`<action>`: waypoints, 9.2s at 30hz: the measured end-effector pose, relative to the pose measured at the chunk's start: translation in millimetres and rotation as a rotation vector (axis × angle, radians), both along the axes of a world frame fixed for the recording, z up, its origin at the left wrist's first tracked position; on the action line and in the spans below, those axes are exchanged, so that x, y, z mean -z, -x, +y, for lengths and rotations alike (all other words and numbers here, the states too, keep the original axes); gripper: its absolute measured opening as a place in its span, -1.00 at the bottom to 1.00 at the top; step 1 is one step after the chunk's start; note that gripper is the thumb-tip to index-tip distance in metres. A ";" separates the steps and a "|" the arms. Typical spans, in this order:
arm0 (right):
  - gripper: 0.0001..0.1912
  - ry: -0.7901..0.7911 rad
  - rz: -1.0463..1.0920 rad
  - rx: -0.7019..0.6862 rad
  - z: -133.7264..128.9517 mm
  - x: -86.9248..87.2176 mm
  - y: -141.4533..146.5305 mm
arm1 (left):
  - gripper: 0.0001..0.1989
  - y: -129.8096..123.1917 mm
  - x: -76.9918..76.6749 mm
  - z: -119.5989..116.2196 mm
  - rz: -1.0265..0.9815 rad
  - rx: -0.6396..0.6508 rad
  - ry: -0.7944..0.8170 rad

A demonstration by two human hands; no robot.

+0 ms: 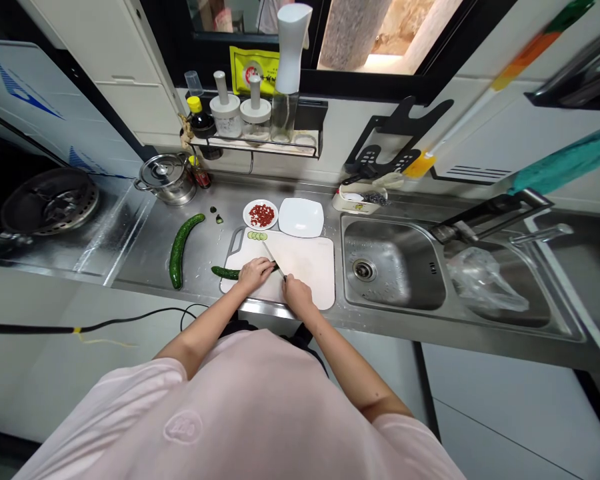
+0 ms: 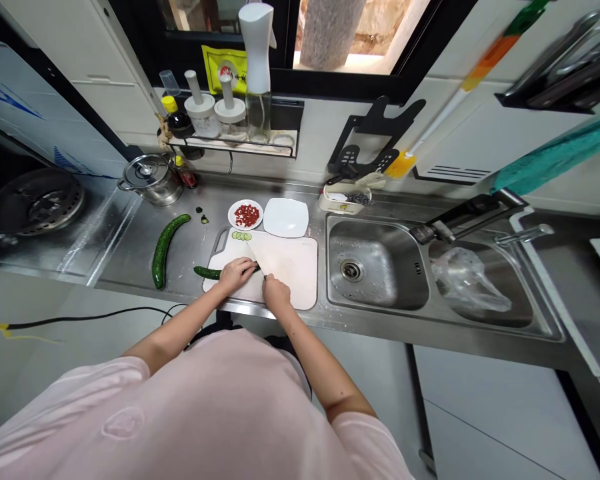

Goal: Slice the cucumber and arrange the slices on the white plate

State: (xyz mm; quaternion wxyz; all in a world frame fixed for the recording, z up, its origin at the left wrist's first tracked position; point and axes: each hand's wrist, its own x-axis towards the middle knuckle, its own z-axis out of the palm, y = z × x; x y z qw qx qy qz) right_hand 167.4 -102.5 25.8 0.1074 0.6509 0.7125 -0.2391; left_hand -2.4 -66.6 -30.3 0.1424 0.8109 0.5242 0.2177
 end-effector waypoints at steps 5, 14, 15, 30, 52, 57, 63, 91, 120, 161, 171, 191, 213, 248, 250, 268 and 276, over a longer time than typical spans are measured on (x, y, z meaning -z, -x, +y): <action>-0.70 -0.007 -0.002 0.000 -3.5 -0.8 -2.5 | -0.76 -0.3 -1.8 -0.1 -0.013 0.002 -0.001; -0.72 0.013 -0.027 0.004 -25.3 1.4 -18.8 | -0.75 -0.6 -2.3 -0.2 -0.020 0.004 0.008; -0.72 0.012 -0.030 0.005 -28.0 2.2 -20.6 | -0.75 -0.5 -2.1 -0.2 -0.020 0.003 0.007; -0.73 0.007 -0.038 0.008 -37.6 5.6 -26.5 | -0.76 -0.3 -2.6 -0.7 -0.040 -0.005 0.015; -0.71 -0.015 -0.019 0.007 -17.4 6.9 -10.4 | -0.75 -0.8 -5.7 -0.7 -0.049 -0.013 0.059; -0.72 -0.021 -0.023 0.008 -29.1 7.6 -18.7 | -0.74 -0.7 -5.4 -0.4 -0.049 -0.011 0.063; -0.73 -0.004 -0.042 0.010 -50.6 5.6 -34.8 | -0.75 -0.7 -3.7 -0.7 -0.050 -0.016 0.049; -0.68 -0.082 -0.062 0.060 -46.8 -26.2 -68.2 | -0.78 -7.7 -17.5 -3.2 -0.012 -0.104 0.125; -0.81 -0.383 -0.111 -0.110 -42.3 -25.5 -77.2 | -0.67 -15.3 -54.8 34.4 -0.217 -0.104 0.300; -0.81 -0.328 -0.106 0.011 -50.1 -0.5 -98.5 | -0.64 -0.1 -14.3 106.9 0.072 -0.260 0.193; -0.76 -0.238 -0.040 0.127 -49.7 0.8 -91.8 | -0.89 12.7 4.5 109.1 0.033 -0.257 0.165; -0.56 -0.102 0.015 0.221 -39.4 4.8 -80.8 | -0.82 15.2 -5.1 64.2 -0.227 -0.406 0.069; -0.57 -0.013 -0.006 0.100 -29.6 -14.5 -47.0 | -0.74 5.1 -2.9 -5.0 -0.098 -0.061 0.037; -0.62 -0.029 -0.003 0.055 -32.8 -26.8 -30.9 | -0.69 2.4 -9.5 -9.5 0.078 -0.013 0.048; -0.62 -0.023 -0.005 0.064 -33.4 -27.8 -29.7 | -0.68 2.4 -10.4 -9.5 0.097 -0.011 0.055; -0.66 -0.042 -0.012 0.044 -45.0 -19.5 -32.8 | -0.68 3.1 -7.1 -8.8 0.101 -0.008 0.045; -0.63 0.014 -0.028 0.026 -58.6 -25.2 -45.5 | -0.69 3.9 -1.4 -7.9 0.106 0.005 -0.032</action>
